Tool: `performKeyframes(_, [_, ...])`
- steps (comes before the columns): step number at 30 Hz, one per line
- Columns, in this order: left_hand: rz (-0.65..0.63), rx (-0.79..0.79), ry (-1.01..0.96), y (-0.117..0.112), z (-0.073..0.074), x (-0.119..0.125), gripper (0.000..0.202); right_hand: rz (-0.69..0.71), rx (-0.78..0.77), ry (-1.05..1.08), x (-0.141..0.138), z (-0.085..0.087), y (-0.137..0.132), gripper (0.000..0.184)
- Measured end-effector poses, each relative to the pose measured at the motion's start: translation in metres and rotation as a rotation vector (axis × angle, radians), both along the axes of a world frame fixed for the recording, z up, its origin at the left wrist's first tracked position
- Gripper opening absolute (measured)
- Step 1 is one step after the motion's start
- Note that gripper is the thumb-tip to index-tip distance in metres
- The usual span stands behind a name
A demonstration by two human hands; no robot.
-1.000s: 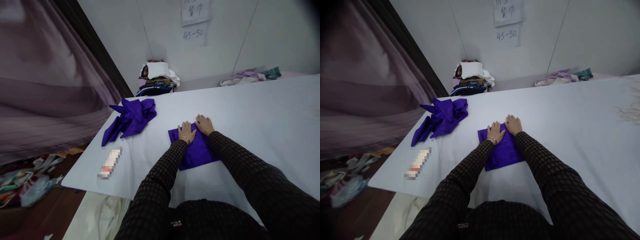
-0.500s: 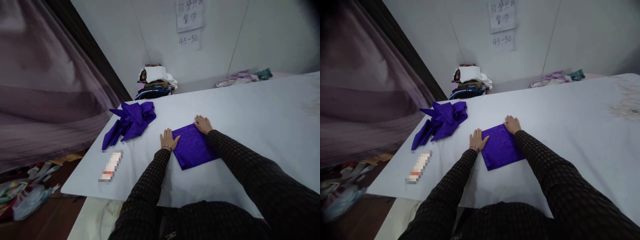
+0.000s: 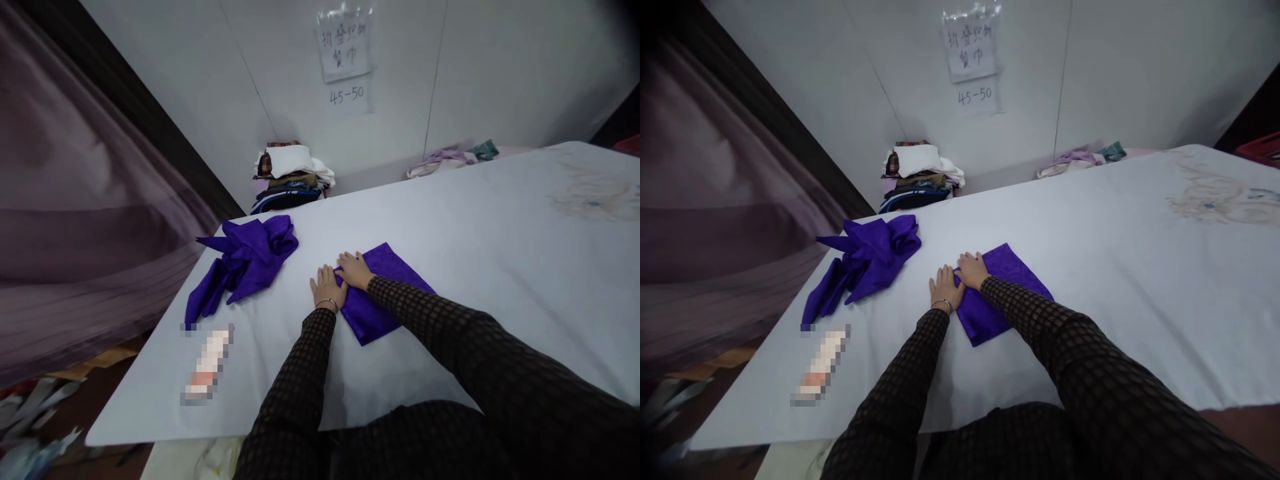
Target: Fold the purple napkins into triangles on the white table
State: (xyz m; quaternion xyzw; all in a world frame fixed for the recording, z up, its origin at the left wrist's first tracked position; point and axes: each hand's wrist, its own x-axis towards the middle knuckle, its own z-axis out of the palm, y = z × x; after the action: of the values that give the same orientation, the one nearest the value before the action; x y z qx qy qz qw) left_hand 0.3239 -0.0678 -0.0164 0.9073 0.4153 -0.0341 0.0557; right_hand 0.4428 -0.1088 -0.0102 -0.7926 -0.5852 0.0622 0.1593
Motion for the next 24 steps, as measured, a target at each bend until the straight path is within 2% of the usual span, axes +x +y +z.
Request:
performKeyframes(2, [-0.001, -0.002, 0.003, 0.000, 0.000, 0.000, 0.071, 0.006, -0.003, 0.016, -0.003, -0.005, 0.001, 0.031])
performKeyframes(4, [0.002, 0.003, -0.001, 0.000, 0.000, 0.000, 0.073, 0.001, -0.004, 0.026, 0.006, -0.009, -0.003, 0.032])
performKeyframes(10, [0.007, 0.015, -0.005, 0.000, -0.001, 0.000, 0.077, -0.055, -0.009, 0.030, 0.060, -0.011, -0.022, 0.034])
performKeyframes(17, [0.005, -0.003, 0.017, -0.002, 0.000, 0.001, 0.079, -0.193, 0.012, 0.032, 0.114, -0.015, -0.050, 0.031])
performKeyframes(24, [0.010, -0.031, 0.043, 0.001, 0.006, 0.001, 0.078, -0.209, 0.088, 0.009, 0.119, -0.017, -0.058, 0.030])
